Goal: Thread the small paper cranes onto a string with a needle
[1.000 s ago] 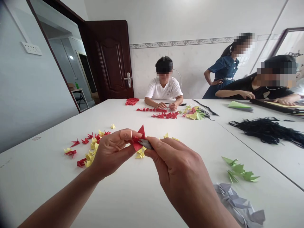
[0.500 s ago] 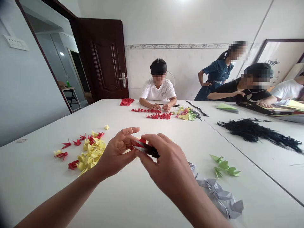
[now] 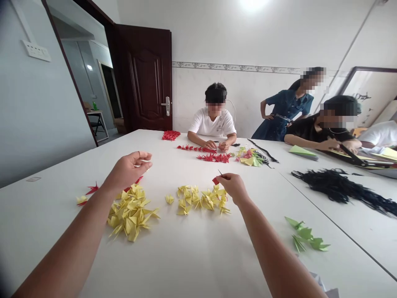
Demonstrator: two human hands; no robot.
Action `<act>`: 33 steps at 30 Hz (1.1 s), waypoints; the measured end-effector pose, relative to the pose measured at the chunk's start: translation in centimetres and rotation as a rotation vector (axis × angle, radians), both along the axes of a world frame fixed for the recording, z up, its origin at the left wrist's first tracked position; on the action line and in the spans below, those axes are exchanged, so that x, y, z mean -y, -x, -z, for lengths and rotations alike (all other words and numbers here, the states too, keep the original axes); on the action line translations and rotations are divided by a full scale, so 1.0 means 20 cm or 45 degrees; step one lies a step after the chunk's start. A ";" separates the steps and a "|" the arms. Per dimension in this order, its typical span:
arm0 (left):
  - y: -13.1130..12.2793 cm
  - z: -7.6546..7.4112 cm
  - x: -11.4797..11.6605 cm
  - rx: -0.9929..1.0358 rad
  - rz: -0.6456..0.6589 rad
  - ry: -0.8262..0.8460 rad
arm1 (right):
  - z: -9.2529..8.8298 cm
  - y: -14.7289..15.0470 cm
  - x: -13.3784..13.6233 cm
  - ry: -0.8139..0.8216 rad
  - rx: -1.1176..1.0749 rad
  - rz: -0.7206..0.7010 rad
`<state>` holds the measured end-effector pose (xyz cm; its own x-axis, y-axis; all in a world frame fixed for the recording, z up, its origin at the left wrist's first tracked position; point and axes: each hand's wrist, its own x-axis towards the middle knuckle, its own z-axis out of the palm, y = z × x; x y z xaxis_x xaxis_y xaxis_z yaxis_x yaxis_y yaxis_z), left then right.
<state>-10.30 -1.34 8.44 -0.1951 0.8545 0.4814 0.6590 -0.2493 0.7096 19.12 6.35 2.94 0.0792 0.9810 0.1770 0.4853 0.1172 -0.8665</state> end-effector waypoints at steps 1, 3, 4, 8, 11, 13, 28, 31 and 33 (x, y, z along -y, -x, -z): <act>0.03 -0.01 0.00 0.011 -0.027 -0.006 | 0.00 0.03 -0.08 0.004 0.010 0.011; 0.06 -0.02 0.02 0.024 -0.044 -0.038 | -0.06 0.09 -0.23 -0.023 0.015 0.069; 0.06 -0.02 0.02 0.027 -0.059 -0.058 | -0.09 0.12 -0.29 -0.058 0.007 0.114; 0.14 -0.02 0.02 0.032 -0.229 -0.114 | -0.19 0.18 -0.35 -0.160 -0.068 0.204; 0.27 0.02 -0.01 -0.075 -0.418 -0.042 | -0.08 0.20 -0.13 -0.143 -0.125 0.068; 0.36 0.06 -0.03 -0.197 -0.549 0.111 | 0.07 0.20 0.10 -0.072 -0.133 -0.068; 0.48 0.30 -0.11 -0.429 -0.518 0.761 | 0.39 0.15 0.56 0.055 -0.166 -0.387; 0.47 0.29 -0.11 -0.393 -0.521 0.686 | 0.39 0.16 0.57 0.049 -0.167 -0.401; 0.46 0.25 -0.10 -0.350 -0.523 0.602 | 0.39 0.16 0.57 0.054 -0.166 -0.404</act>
